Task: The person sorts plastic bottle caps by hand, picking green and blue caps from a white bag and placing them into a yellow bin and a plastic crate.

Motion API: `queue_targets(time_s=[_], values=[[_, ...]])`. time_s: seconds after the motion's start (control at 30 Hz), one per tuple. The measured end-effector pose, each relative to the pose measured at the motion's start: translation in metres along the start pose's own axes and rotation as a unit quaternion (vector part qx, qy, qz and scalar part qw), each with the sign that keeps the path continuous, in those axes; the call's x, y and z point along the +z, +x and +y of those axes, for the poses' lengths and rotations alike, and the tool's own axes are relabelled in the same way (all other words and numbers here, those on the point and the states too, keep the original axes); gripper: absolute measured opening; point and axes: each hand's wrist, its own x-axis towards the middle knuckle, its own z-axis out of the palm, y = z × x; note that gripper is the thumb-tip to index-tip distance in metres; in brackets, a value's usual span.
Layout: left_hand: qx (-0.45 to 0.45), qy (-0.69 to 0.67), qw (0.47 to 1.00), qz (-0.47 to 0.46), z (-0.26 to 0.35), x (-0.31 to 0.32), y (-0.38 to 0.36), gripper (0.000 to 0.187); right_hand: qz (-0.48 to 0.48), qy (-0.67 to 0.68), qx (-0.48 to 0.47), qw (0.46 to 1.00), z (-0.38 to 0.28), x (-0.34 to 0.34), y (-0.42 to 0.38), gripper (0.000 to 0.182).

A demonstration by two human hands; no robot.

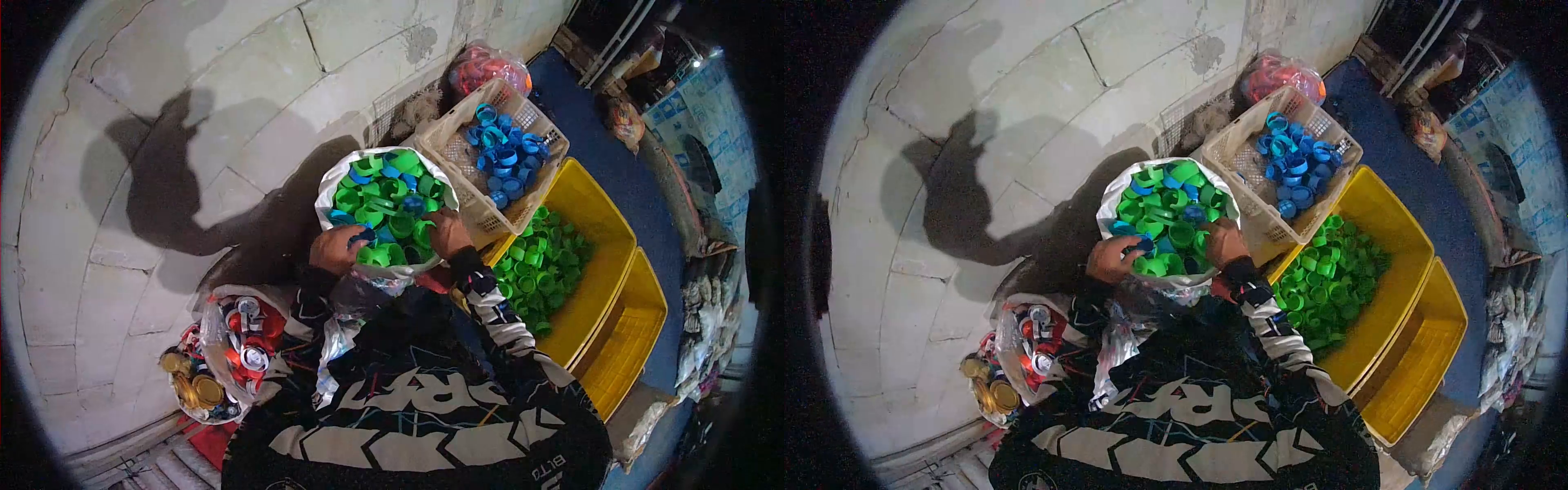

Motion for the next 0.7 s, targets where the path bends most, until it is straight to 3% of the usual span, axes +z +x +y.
queue_targets(time_s=[0.13, 0.23, 0.33, 0.43, 0.5, 0.63, 0.7], values=[[-0.024, 0.059, 0.995, -0.083, -0.016, 0.012, 0.015, 0.029, -0.011, -0.029, 0.005, 1.0, 0.004, -0.004, 0.008, 0.023], [-0.029, 0.017, 0.984, -0.175, -0.021, 0.005, 0.025, 0.027, -0.037, -0.028, 0.033, 0.998, 0.021, 0.005, 0.011, 0.024], [-0.042, 0.013, 0.983, -0.177, -0.015, -0.001, 0.025, 0.024, -0.017, -0.048, 0.019, 0.999, 0.034, 0.011, 0.012, 0.027], [-0.011, -0.089, 0.995, -0.046, -0.005, -0.01, 0.014, 0.024, -0.015, -0.053, -0.007, 0.998, 0.039, 0.012, 0.024, 0.028], [-0.037, -0.14, 0.989, -0.004, 0.01, -0.024, 0.007, 0.025, 0.018, -0.033, -0.024, 0.999, 0.035, 0.013, 0.03, 0.025], [-0.106, -0.202, 0.971, 0.065, 0.026, -0.032, -0.009, 0.023, -0.045, -0.06, -0.032, 0.997, 0.022, 0.013, 0.043, 0.029], [-0.071, -0.186, 0.974, 0.112, 0.029, -0.025, -0.013, 0.021, -0.11, -0.099, -0.019, 0.989, 0.014, 0.01, 0.05, 0.035]])
